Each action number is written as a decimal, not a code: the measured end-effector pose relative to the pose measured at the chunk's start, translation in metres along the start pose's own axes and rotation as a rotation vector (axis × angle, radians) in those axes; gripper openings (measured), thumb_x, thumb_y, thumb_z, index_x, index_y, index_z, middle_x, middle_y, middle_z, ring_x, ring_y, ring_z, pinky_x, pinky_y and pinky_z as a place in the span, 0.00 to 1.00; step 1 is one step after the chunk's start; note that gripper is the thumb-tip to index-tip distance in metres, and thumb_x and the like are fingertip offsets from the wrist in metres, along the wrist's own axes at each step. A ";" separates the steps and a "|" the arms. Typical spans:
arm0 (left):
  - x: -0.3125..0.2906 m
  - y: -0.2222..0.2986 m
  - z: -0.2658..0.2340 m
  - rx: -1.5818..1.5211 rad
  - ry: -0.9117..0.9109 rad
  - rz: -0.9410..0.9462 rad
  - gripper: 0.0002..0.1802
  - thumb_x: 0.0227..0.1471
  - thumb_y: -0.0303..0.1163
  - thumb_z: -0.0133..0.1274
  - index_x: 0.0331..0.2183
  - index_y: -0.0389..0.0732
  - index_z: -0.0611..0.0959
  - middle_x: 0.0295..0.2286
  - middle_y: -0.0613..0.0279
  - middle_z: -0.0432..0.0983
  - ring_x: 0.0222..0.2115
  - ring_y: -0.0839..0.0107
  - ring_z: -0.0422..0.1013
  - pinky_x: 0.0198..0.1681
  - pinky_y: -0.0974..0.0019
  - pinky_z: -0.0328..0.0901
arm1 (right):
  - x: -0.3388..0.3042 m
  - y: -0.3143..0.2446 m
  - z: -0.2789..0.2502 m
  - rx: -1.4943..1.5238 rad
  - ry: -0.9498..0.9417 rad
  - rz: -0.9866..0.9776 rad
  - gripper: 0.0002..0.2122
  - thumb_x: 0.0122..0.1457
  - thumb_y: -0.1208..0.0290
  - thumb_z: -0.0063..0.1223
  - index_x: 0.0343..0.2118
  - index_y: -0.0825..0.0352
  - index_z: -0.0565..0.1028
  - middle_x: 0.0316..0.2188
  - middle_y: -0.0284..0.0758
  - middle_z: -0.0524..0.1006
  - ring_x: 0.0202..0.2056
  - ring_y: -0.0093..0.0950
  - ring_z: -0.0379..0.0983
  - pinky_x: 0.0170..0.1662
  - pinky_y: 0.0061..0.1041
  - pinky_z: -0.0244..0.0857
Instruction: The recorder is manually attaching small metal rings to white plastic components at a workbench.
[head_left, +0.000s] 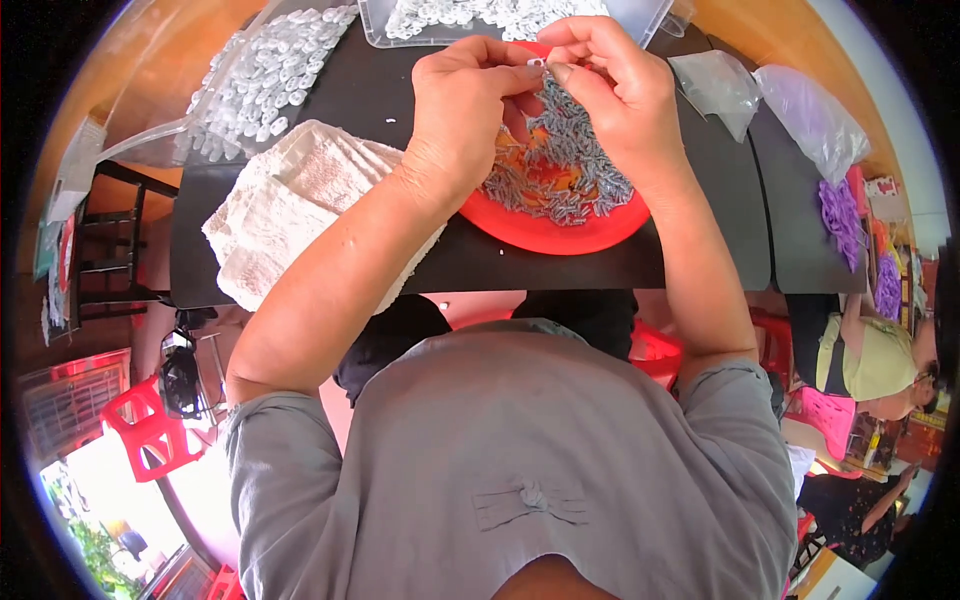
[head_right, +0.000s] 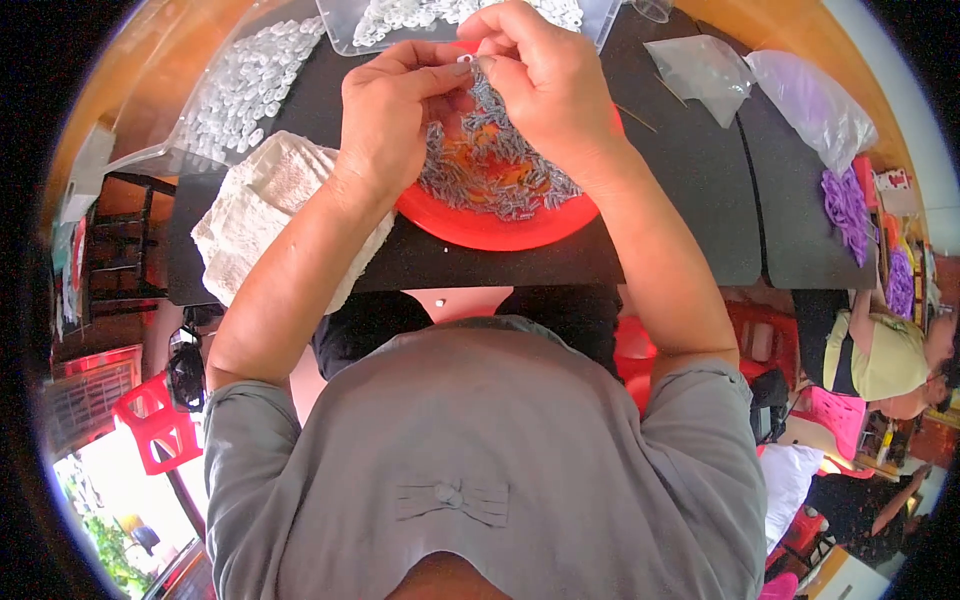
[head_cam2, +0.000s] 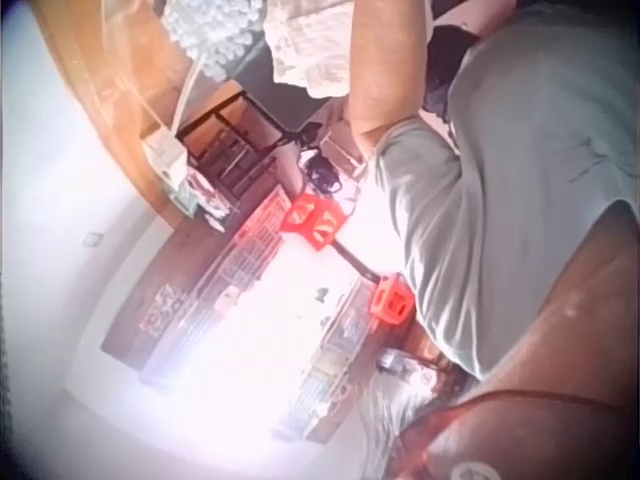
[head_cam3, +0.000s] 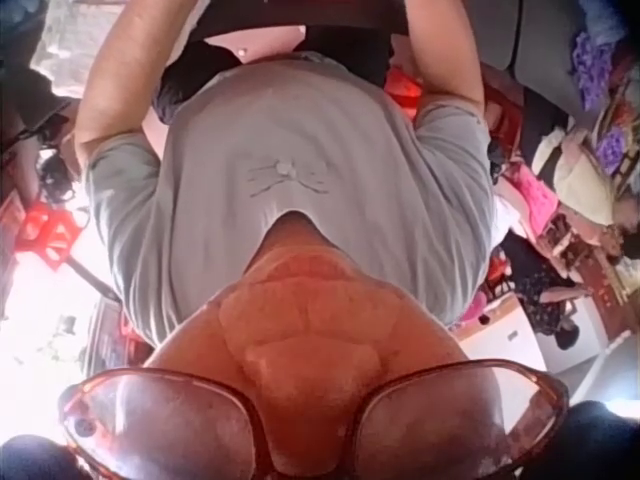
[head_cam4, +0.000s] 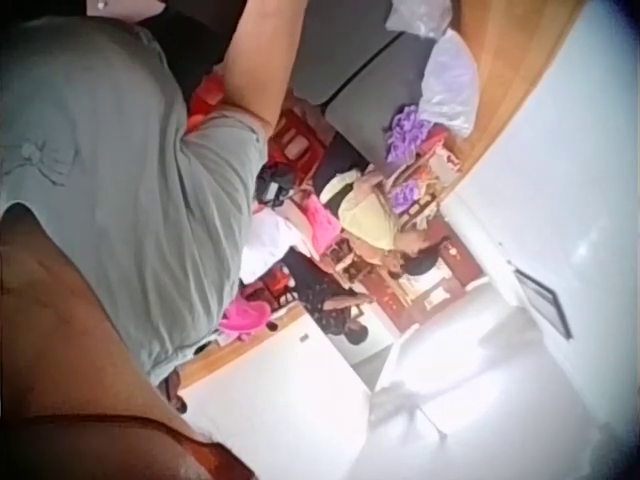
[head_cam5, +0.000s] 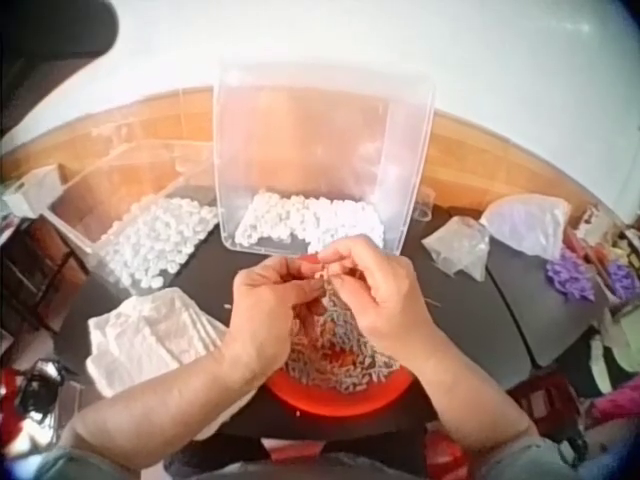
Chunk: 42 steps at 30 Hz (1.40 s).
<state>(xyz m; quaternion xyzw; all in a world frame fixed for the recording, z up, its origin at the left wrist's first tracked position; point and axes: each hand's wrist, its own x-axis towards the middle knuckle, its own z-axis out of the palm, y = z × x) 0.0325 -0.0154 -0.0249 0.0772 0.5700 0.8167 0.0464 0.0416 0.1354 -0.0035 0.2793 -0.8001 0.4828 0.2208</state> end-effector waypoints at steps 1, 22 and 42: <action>0.001 -0.002 -0.001 0.001 0.000 0.003 0.06 0.50 0.22 0.53 0.33 0.31 0.78 0.26 0.59 0.75 0.23 0.74 0.72 0.21 0.74 0.63 | 0.000 0.001 -0.002 0.041 0.007 0.052 0.07 0.56 0.83 0.49 0.38 0.70 0.74 0.29 0.31 0.77 0.33 0.16 0.73 0.36 0.17 0.66; 0.005 -0.006 -0.003 0.072 -0.031 -0.086 0.06 0.52 0.25 0.54 0.29 0.30 0.78 0.21 0.59 0.75 0.17 0.74 0.70 0.16 0.73 0.63 | -0.008 0.022 -0.001 -0.460 -0.045 -0.164 0.03 0.55 0.82 0.46 0.33 0.69 0.69 0.22 0.40 0.73 0.25 0.39 0.72 0.29 0.31 0.65; -0.002 -0.006 0.005 0.267 0.077 -0.066 0.06 0.54 0.25 0.52 0.29 0.32 0.78 0.16 0.62 0.71 0.12 0.78 0.63 0.14 0.74 0.56 | -0.014 0.021 0.015 -0.360 0.015 -0.171 0.07 0.52 0.86 0.43 0.33 0.70 0.70 0.24 0.40 0.74 0.27 0.36 0.73 0.32 0.28 0.66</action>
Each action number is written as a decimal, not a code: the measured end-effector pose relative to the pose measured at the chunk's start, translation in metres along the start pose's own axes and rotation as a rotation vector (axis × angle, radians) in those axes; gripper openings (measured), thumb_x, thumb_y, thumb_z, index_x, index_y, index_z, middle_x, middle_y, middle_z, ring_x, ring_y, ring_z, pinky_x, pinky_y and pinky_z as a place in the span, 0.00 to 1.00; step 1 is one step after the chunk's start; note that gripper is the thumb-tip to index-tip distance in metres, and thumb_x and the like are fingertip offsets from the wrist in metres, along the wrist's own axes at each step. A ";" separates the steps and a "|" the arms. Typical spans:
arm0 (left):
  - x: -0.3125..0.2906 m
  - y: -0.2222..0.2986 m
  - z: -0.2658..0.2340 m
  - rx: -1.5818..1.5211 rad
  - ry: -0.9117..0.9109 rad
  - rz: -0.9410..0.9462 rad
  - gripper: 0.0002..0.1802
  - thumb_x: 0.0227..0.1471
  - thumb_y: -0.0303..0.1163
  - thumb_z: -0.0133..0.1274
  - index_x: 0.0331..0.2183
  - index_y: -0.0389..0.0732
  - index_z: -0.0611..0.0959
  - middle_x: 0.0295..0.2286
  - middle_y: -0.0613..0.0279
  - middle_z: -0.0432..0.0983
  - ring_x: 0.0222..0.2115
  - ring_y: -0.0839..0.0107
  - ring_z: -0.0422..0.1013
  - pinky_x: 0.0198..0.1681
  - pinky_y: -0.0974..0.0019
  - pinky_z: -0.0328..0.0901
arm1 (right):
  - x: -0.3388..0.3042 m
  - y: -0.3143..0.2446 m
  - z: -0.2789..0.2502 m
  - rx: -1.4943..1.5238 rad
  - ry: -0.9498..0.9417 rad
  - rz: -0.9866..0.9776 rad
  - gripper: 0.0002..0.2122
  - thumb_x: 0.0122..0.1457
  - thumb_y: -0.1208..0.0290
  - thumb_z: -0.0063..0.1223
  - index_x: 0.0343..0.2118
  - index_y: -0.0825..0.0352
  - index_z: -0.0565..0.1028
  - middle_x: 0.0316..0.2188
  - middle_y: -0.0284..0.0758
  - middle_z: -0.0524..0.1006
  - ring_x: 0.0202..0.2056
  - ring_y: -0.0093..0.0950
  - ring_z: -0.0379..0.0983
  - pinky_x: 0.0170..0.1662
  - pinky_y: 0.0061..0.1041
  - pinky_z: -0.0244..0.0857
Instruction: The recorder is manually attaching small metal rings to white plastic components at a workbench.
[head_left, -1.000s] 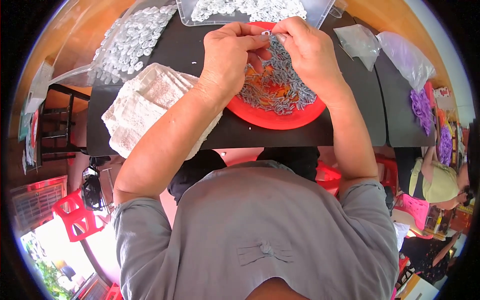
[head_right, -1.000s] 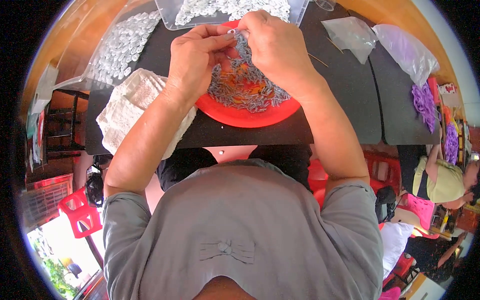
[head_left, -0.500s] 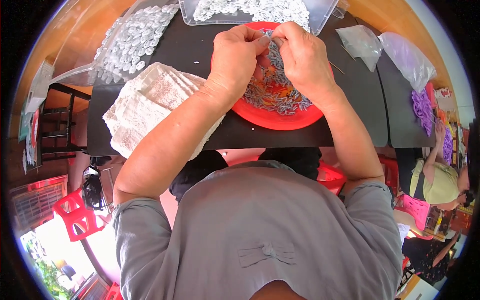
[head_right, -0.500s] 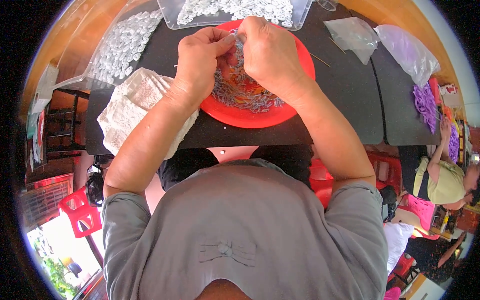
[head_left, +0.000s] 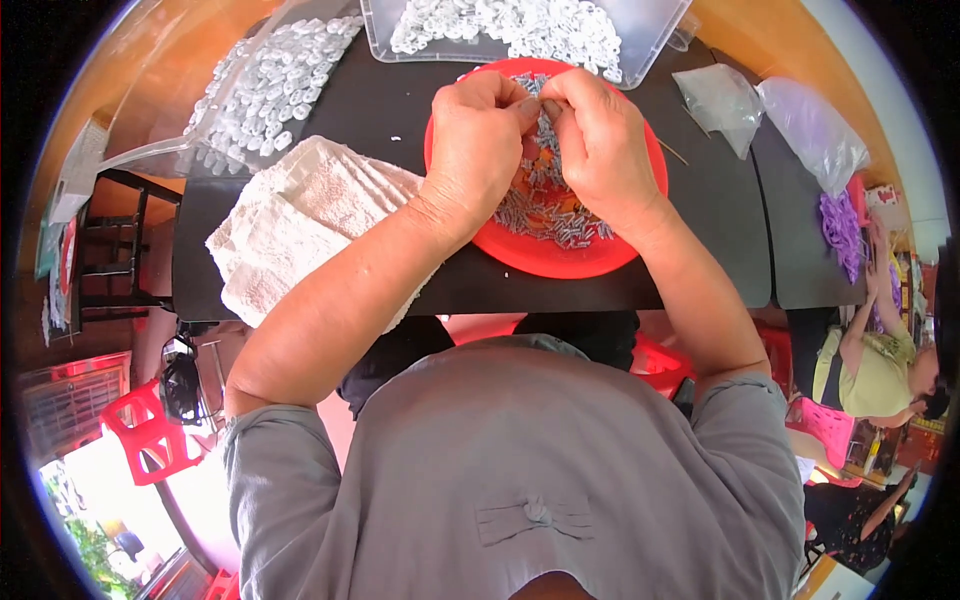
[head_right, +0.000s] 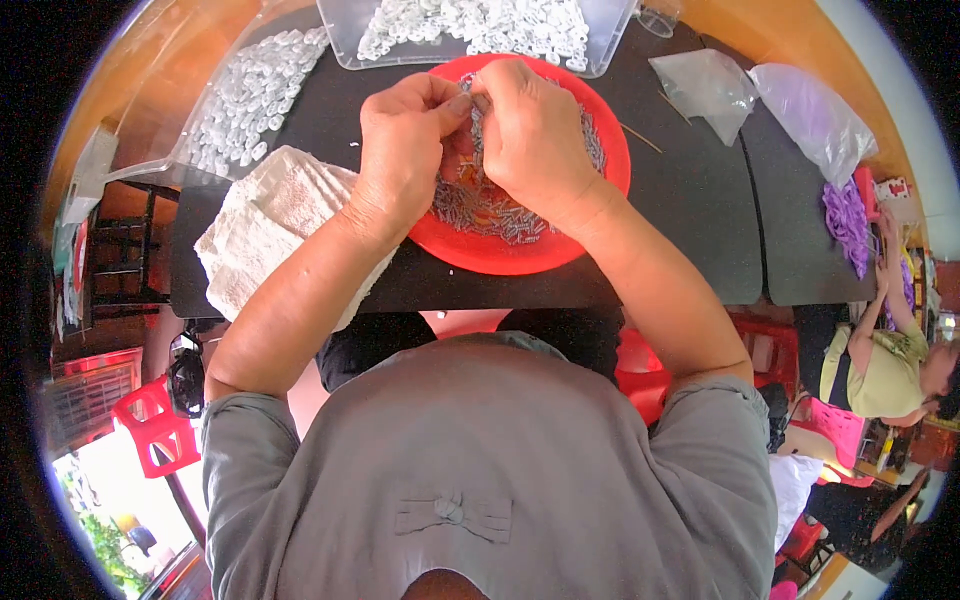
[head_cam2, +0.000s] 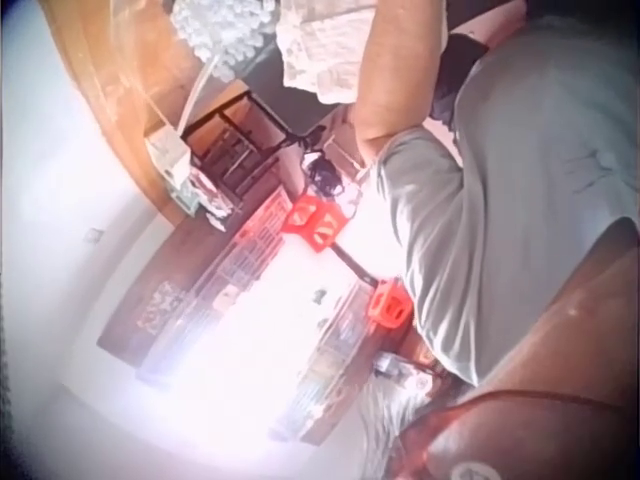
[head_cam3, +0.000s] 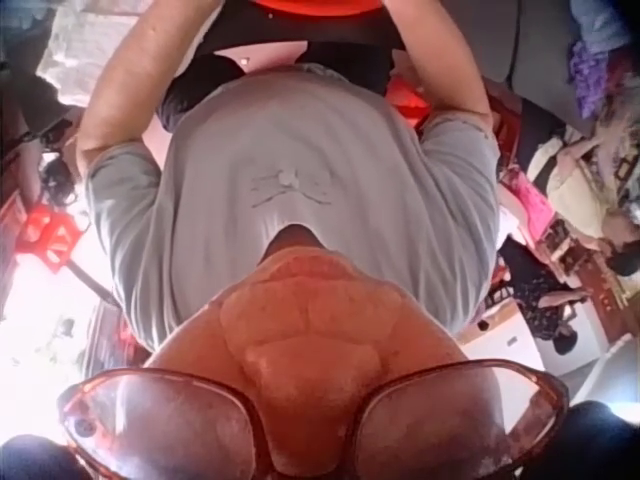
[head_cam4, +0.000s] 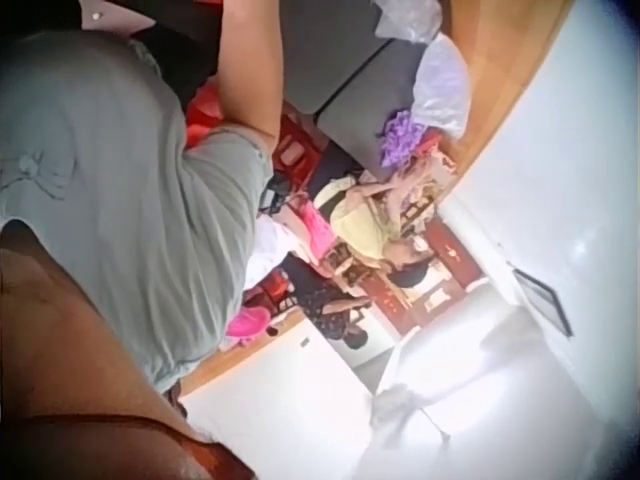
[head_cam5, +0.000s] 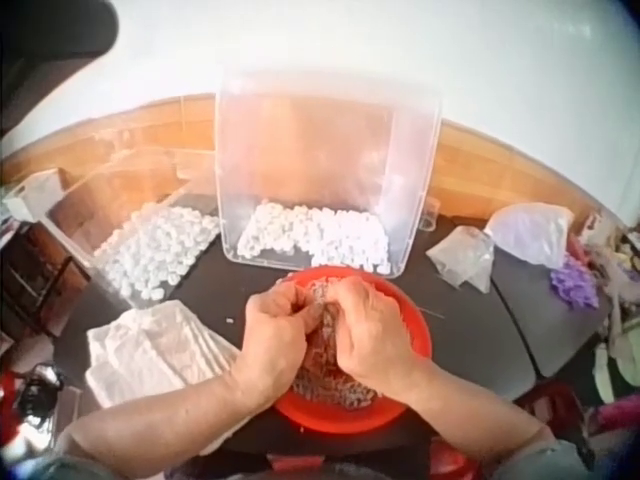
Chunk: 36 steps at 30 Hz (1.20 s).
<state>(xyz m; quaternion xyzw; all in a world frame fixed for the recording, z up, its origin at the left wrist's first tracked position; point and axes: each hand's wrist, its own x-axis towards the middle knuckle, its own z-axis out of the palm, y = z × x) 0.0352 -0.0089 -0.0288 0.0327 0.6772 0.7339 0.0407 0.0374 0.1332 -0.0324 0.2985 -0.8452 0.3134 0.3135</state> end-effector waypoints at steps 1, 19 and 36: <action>0.000 0.001 -0.001 -0.005 0.002 0.010 0.06 0.54 0.25 0.52 0.29 0.32 0.78 0.16 0.62 0.71 0.12 0.78 0.63 0.14 0.74 0.56 | 0.000 0.000 0.000 0.032 0.002 0.034 0.06 0.53 0.85 0.44 0.33 0.71 0.70 0.24 0.39 0.74 0.27 0.33 0.73 0.32 0.27 0.66; 0.002 0.006 -0.007 -0.197 -0.087 -0.130 0.06 0.51 0.26 0.52 0.27 0.33 0.77 0.18 0.65 0.69 0.14 0.79 0.66 0.13 0.73 0.58 | 0.147 0.130 0.074 -0.431 -0.460 0.158 0.10 0.51 0.71 0.50 0.35 0.60 0.80 0.32 0.38 0.80 0.36 0.37 0.76 0.38 0.37 0.66; 0.007 0.002 -0.013 -0.330 -0.023 -0.154 0.05 0.51 0.25 0.53 0.27 0.33 0.77 0.18 0.64 0.69 0.13 0.78 0.66 0.10 0.75 0.57 | 0.143 0.129 0.038 0.140 -0.343 0.507 0.05 0.51 0.72 0.56 0.27 0.68 0.76 0.20 0.30 0.74 0.18 0.18 0.67 0.21 0.18 0.60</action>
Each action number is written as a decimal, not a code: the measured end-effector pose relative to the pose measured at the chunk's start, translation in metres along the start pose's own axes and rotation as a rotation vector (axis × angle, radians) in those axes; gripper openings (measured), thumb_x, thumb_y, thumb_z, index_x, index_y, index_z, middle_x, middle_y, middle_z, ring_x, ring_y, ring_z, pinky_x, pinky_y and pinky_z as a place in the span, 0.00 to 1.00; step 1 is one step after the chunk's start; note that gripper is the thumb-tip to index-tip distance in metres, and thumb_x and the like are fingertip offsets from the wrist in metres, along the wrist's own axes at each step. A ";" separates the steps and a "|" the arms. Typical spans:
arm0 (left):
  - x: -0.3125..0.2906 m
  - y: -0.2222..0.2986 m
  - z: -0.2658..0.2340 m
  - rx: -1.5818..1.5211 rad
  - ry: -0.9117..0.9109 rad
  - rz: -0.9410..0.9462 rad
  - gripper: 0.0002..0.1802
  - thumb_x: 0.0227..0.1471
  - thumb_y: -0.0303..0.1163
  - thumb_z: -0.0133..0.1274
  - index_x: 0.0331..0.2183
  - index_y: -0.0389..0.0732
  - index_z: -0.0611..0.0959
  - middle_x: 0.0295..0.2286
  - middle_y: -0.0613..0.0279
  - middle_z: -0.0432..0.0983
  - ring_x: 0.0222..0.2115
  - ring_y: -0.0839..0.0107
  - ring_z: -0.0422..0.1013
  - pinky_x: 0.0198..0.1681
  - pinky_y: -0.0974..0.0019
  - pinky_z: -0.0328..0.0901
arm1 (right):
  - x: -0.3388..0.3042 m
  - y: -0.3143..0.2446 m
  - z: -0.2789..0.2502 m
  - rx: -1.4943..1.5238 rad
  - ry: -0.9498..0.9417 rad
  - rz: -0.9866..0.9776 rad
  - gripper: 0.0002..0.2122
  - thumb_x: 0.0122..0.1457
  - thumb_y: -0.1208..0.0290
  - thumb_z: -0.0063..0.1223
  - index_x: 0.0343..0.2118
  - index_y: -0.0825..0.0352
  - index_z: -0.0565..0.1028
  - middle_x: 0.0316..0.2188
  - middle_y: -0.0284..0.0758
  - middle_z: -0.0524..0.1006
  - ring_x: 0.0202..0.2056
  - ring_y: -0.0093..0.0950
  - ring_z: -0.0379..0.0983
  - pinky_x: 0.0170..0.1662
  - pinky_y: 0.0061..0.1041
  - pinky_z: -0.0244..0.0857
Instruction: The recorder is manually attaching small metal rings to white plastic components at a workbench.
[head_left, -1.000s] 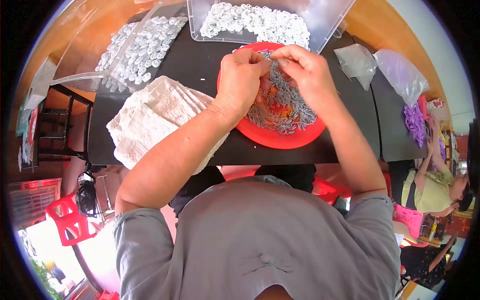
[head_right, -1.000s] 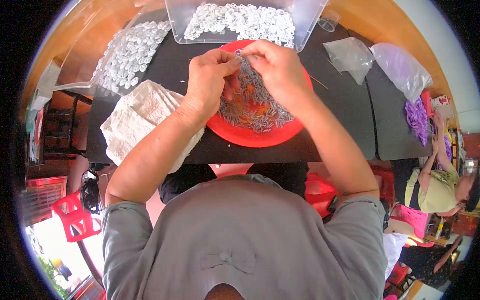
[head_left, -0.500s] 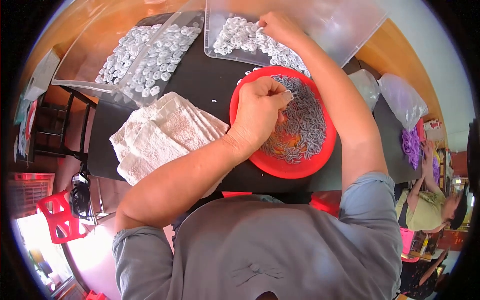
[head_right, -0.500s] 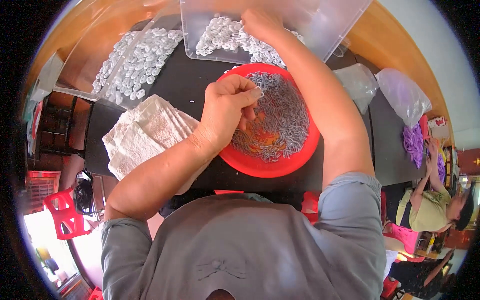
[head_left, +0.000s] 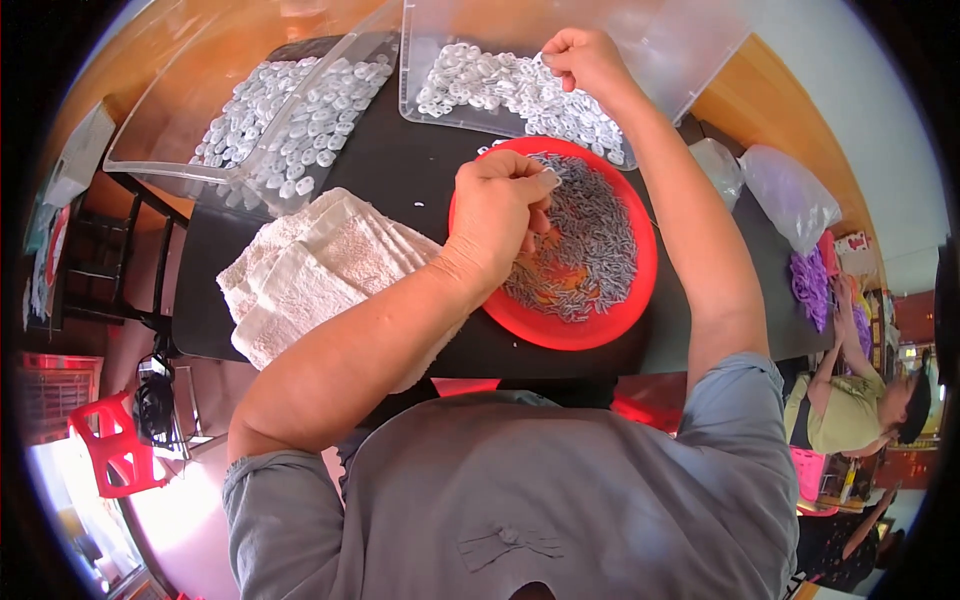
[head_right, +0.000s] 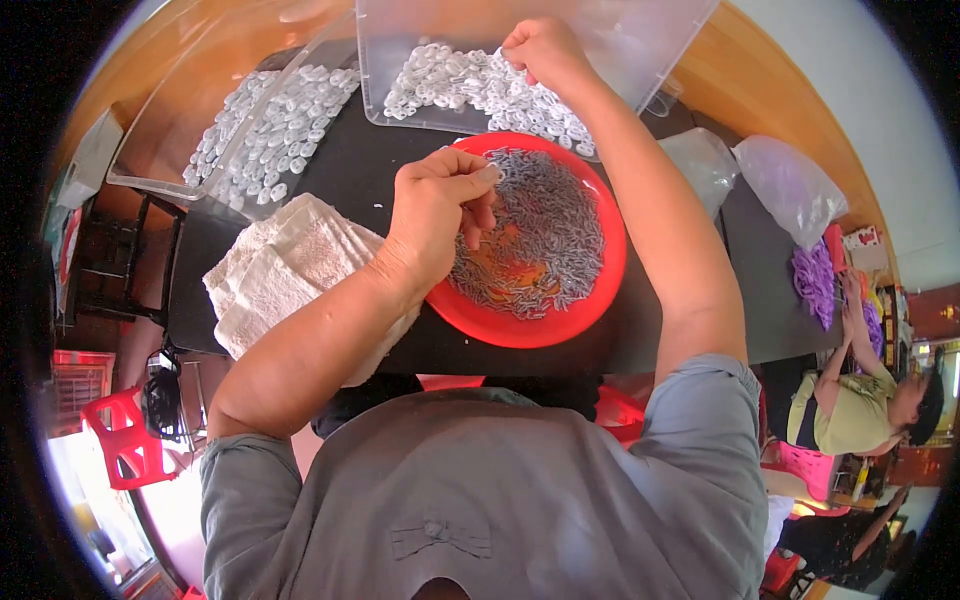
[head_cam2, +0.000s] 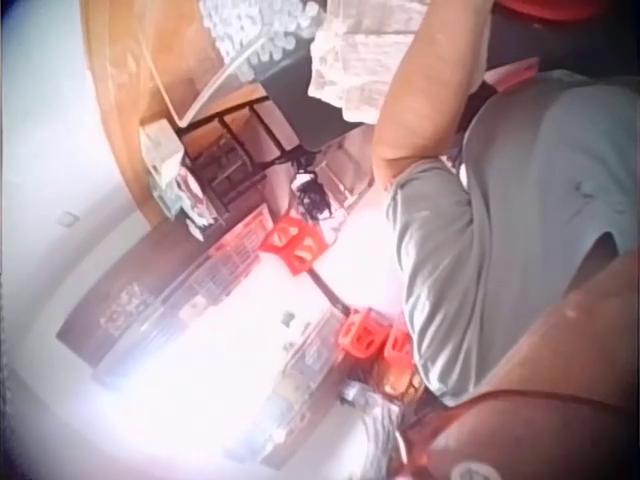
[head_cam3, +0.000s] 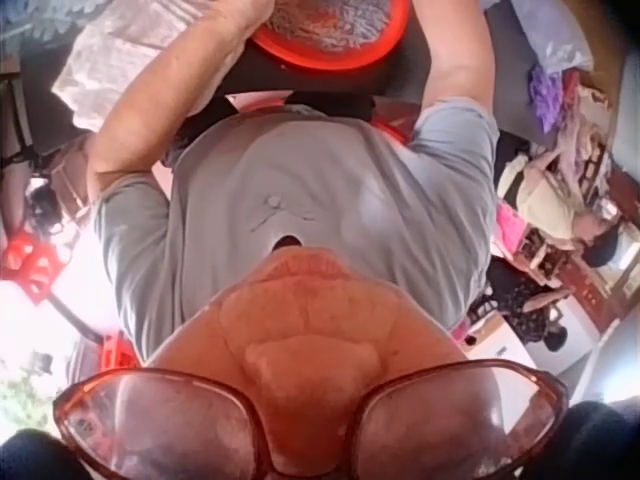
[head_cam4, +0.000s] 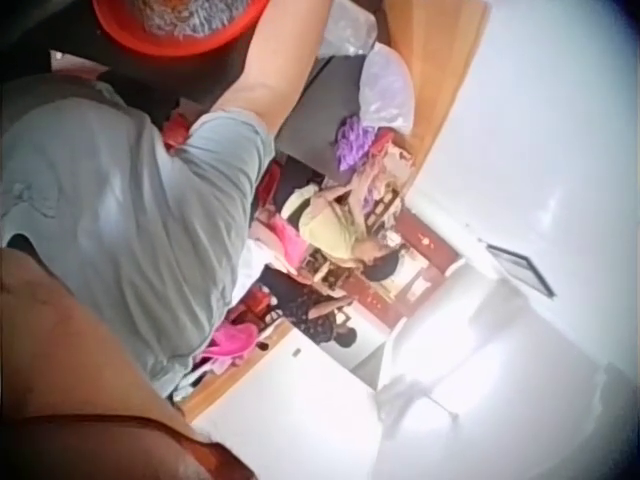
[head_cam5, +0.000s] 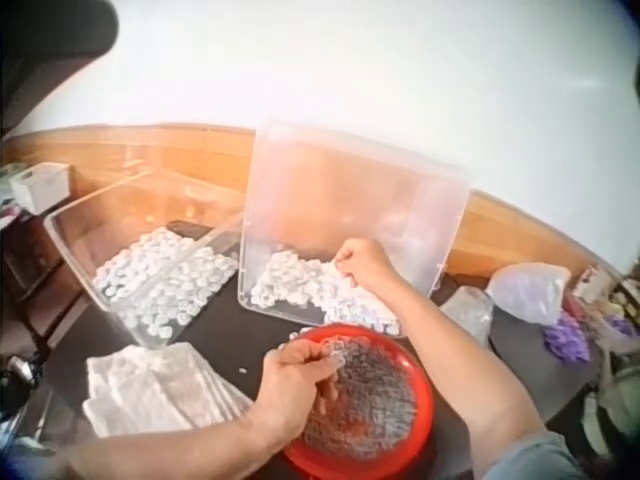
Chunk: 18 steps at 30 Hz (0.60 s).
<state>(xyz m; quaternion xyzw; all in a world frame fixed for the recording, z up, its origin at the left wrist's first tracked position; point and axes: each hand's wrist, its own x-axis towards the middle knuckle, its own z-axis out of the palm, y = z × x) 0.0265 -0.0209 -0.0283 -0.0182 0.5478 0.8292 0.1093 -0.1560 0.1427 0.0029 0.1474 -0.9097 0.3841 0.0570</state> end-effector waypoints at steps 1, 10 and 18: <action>0.000 0.000 0.001 -0.009 0.004 -0.015 0.05 0.51 0.25 0.53 0.26 0.33 0.77 0.18 0.64 0.69 0.13 0.78 0.66 0.11 0.75 0.57 | -0.007 -0.004 -0.005 0.176 -0.041 0.071 0.05 0.51 0.72 0.57 0.28 0.69 0.76 0.20 0.29 0.73 0.16 0.16 0.65 0.19 0.15 0.58; 0.002 -0.002 0.002 0.022 -0.028 0.031 0.06 0.50 0.26 0.55 0.28 0.33 0.78 0.19 0.63 0.71 0.15 0.75 0.67 0.13 0.75 0.58 | 0.005 0.011 0.007 -0.641 0.166 -0.195 0.09 0.48 0.70 0.53 0.34 0.61 0.79 0.33 0.35 0.80 0.37 0.35 0.76 0.40 0.36 0.68; 0.004 -0.002 0.000 0.014 -0.026 0.012 0.05 0.50 0.26 0.54 0.27 0.33 0.77 0.18 0.64 0.70 0.14 0.77 0.66 0.11 0.75 0.57 | 0.042 0.000 0.051 -0.796 -0.053 -0.237 0.10 0.48 0.68 0.52 0.34 0.60 0.80 0.32 0.37 0.80 0.37 0.37 0.76 0.40 0.38 0.67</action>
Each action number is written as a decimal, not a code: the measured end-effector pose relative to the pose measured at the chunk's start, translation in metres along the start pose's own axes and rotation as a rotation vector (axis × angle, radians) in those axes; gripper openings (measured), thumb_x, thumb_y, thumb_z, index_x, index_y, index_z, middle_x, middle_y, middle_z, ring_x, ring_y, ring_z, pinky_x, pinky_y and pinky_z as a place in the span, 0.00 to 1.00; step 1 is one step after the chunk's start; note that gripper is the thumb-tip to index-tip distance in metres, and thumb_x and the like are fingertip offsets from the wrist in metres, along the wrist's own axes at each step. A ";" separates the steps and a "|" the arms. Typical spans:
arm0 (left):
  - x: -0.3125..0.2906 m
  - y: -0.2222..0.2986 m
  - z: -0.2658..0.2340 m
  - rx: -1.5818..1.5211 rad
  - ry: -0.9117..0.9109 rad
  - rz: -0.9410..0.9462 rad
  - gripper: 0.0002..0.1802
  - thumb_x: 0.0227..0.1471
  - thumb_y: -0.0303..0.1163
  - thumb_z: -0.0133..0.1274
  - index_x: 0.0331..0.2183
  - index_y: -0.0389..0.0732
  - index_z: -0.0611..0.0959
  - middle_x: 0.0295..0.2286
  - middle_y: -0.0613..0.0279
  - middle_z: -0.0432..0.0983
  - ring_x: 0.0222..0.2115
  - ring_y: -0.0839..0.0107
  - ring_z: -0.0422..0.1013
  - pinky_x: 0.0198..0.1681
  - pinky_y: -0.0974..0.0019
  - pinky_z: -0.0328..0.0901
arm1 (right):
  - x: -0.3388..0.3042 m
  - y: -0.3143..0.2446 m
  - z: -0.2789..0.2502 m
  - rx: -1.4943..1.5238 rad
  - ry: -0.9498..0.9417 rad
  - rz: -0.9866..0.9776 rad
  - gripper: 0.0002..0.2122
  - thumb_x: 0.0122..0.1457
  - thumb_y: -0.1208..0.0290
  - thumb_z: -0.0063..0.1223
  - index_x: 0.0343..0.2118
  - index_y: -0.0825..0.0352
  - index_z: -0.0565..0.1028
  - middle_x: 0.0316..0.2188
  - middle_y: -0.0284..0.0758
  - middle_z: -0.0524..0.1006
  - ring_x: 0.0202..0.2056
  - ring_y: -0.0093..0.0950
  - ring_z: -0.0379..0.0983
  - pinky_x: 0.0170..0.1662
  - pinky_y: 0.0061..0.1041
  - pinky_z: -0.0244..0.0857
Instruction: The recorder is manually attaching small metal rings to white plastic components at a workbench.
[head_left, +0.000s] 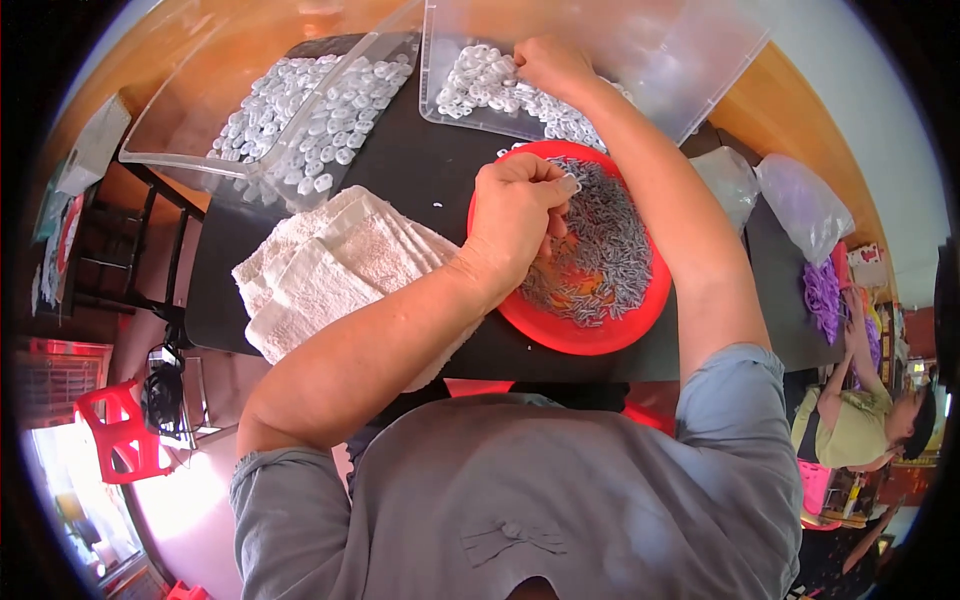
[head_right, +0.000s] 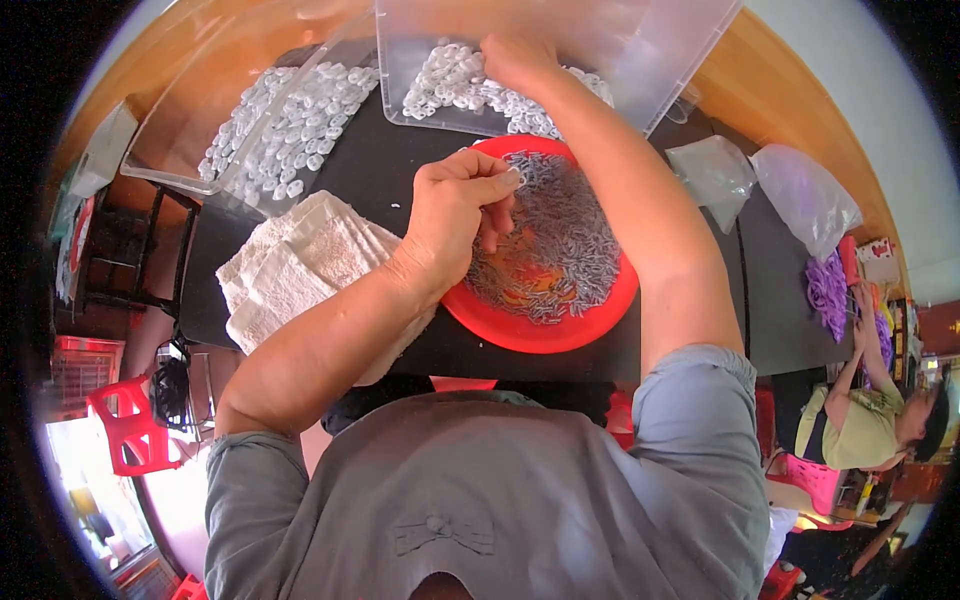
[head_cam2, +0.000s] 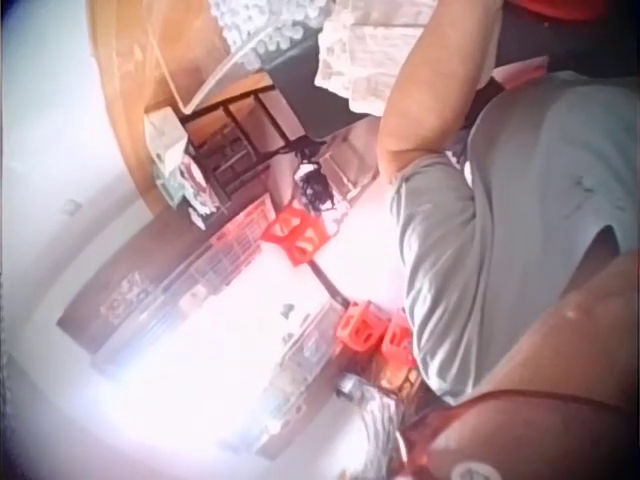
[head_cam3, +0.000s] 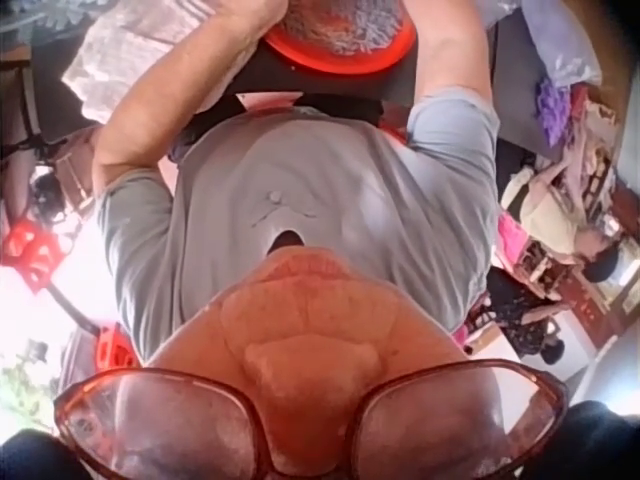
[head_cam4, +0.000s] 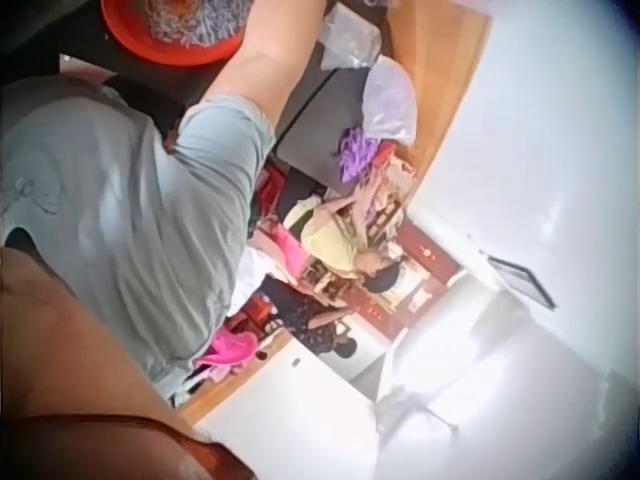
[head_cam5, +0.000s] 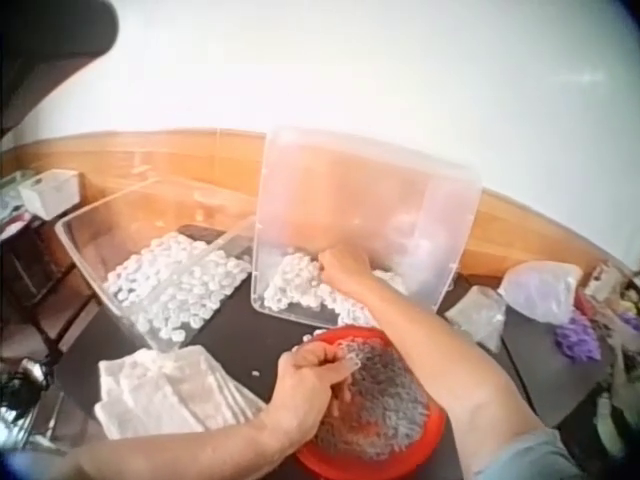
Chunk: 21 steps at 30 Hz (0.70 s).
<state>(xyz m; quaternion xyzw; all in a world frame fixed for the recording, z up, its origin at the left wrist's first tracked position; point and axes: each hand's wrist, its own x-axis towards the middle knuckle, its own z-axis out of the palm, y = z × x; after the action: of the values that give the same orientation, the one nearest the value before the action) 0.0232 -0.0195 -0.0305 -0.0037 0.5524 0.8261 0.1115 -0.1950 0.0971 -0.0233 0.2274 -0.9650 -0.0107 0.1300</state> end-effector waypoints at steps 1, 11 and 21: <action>0.000 0.000 0.000 -0.029 0.001 0.007 0.05 0.49 0.25 0.54 0.25 0.34 0.77 0.17 0.64 0.69 0.13 0.79 0.66 0.10 0.75 0.56 | 0.003 0.002 0.005 -0.044 0.020 -0.013 0.11 0.48 0.68 0.53 0.34 0.60 0.80 0.32 0.38 0.80 0.37 0.38 0.76 0.40 0.38 0.67; 0.002 0.008 -0.004 -0.171 0.071 0.043 0.05 0.52 0.25 0.52 0.28 0.32 0.76 0.19 0.62 0.71 0.16 0.74 0.68 0.13 0.73 0.60 | -0.070 0.012 -0.063 1.144 -0.015 0.272 0.06 0.57 0.73 0.49 0.33 0.69 0.76 0.22 0.28 0.72 0.21 0.20 0.71 0.20 0.16 0.58; 0.016 0.012 -0.015 -0.435 0.034 0.175 0.03 0.52 0.24 0.49 0.30 0.34 0.75 0.27 0.57 0.73 0.27 0.66 0.70 0.31 0.61 0.66 | -0.178 -0.070 -0.092 1.329 -0.195 0.248 0.07 0.56 0.72 0.52 0.33 0.69 0.77 0.24 0.29 0.75 0.22 0.16 0.68 0.22 0.13 0.55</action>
<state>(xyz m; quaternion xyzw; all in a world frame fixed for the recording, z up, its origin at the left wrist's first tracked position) 0.0033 -0.0345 -0.0275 0.0064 0.3612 0.9321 0.0266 0.0127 0.1160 0.0163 0.1449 -0.7929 0.5785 -0.1247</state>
